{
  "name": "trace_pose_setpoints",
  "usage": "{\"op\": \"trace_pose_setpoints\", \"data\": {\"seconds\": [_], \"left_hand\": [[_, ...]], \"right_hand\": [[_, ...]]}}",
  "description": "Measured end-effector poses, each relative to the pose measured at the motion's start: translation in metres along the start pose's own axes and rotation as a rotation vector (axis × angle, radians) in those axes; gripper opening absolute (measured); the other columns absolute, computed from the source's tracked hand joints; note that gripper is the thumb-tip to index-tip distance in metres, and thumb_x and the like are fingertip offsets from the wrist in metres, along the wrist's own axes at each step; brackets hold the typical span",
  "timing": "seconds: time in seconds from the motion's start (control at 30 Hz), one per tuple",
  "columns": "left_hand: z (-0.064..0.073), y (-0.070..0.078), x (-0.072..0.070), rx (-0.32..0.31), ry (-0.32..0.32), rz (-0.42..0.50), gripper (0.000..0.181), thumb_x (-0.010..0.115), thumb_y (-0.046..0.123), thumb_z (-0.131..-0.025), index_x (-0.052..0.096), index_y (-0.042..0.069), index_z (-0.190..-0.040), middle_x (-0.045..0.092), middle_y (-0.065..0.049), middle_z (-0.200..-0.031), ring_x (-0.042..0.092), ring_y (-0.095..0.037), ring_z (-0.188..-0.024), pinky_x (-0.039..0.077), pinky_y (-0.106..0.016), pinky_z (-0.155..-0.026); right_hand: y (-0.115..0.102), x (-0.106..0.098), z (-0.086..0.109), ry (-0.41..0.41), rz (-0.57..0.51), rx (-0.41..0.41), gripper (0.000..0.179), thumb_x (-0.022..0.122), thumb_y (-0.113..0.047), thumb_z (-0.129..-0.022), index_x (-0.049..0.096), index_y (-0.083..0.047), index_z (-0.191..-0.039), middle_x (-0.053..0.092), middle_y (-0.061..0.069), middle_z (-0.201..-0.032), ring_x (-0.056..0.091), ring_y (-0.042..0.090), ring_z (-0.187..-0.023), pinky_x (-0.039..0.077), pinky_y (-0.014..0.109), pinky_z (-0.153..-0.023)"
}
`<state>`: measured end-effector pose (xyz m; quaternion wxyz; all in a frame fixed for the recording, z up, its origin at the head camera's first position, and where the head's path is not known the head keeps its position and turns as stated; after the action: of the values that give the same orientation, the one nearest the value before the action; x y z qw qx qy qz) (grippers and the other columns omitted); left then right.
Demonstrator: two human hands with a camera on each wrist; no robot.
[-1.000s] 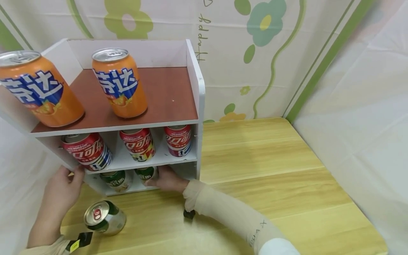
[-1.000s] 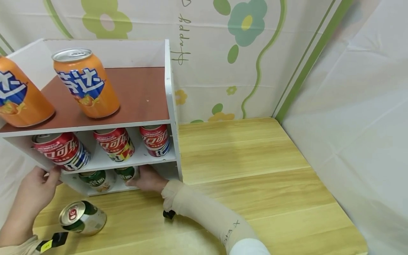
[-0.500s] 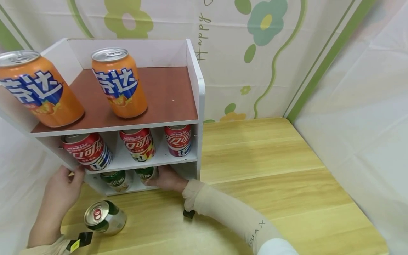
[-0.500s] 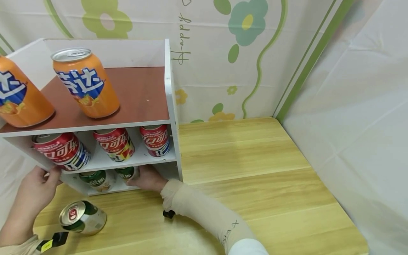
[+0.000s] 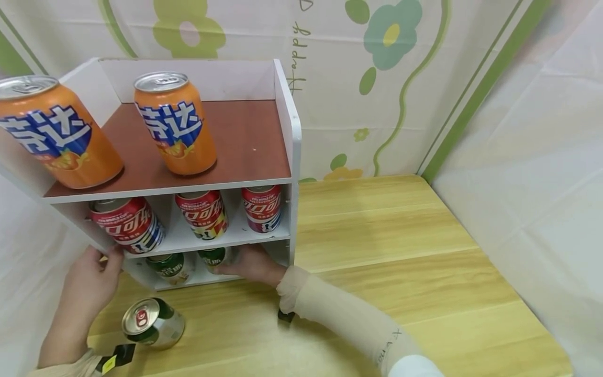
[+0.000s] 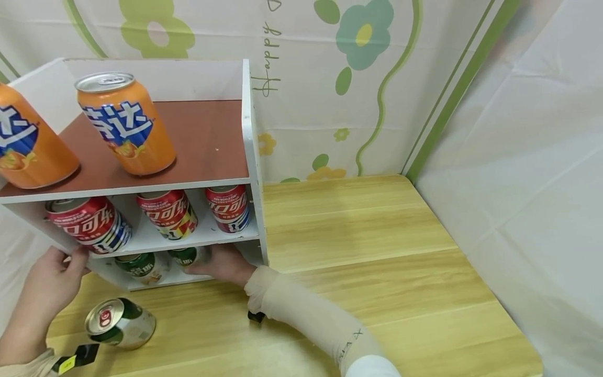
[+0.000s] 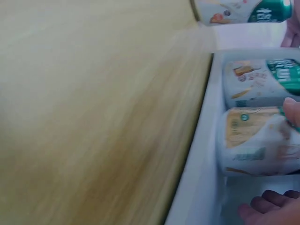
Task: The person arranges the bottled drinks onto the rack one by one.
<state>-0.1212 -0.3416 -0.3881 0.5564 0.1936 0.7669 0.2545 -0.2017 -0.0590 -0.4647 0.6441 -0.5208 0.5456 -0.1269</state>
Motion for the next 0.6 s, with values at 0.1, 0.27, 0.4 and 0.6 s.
{"op": "trace_pose_setpoints", "data": {"seconds": [0.1, 0.27, 0.4, 0.6], "left_hand": [[0.0, 0.0, 0.0, -0.006, -0.007, 0.0, 0.035, 0.041, 0.017, -0.104, 0.054, -0.012, -0.12, 0.064, -0.038, -0.1, 0.054, -0.007, -0.074, 0.041, -0.022, -0.053], [0.0, 0.0, 0.0, -0.015, -0.01, 0.001, 0.036, 0.042, 0.017, -0.105, 0.054, -0.013, -0.121, 0.064, -0.039, -0.1, 0.053, -0.007, -0.073, 0.041, -0.023, -0.052], [0.002, 0.0, 0.0, -0.016, -0.005, 0.005, 0.035, 0.042, 0.017, -0.104, 0.054, -0.012, -0.12, 0.064, -0.038, -0.099, 0.049, 0.001, -0.072, 0.041, -0.023, -0.052], [0.002, 0.0, 0.001, -0.009, 0.003, 0.009, 0.035, 0.042, 0.017, -0.105, 0.054, -0.012, -0.121, 0.064, -0.038, -0.098, 0.045, 0.008, -0.07, 0.041, -0.024, -0.051]], "right_hand": [[-0.006, -0.006, 0.005, -0.008, -0.003, -0.024, 0.104, 0.085, -0.029, -0.084, 0.016, -0.022, -0.162, 0.028, -0.003, -0.164, 0.027, 0.009, -0.148, 0.026, 0.029, -0.119], [-0.019, -0.02, 0.017, -0.051, 0.067, -0.035, 0.099, 0.08, -0.025, -0.089, 0.014, -0.018, -0.163, 0.023, 0.0, -0.167, 0.025, 0.009, -0.149, 0.027, 0.027, -0.119], [-0.028, -0.03, 0.028, -0.098, 0.076, -0.001, 0.096, 0.076, -0.023, -0.092, 0.013, -0.018, -0.163, 0.02, 0.0, -0.168, 0.023, 0.01, -0.149, 0.026, 0.028, -0.119], [-0.037, -0.047, 0.048, -0.156, 0.109, -0.012, 0.094, 0.073, -0.021, -0.094, 0.01, -0.014, -0.164, 0.017, 0.004, -0.169, 0.023, 0.014, -0.15, 0.026, 0.03, -0.12]]}}
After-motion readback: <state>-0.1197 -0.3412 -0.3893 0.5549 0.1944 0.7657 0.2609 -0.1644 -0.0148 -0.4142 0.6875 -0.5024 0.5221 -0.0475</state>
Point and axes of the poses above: each hand's wrist, its own z-axis away from the middle knuckle, its own x-axis out of the palm, y = z × x, the point moved 1 cm from there along -z, towards the middle knuckle
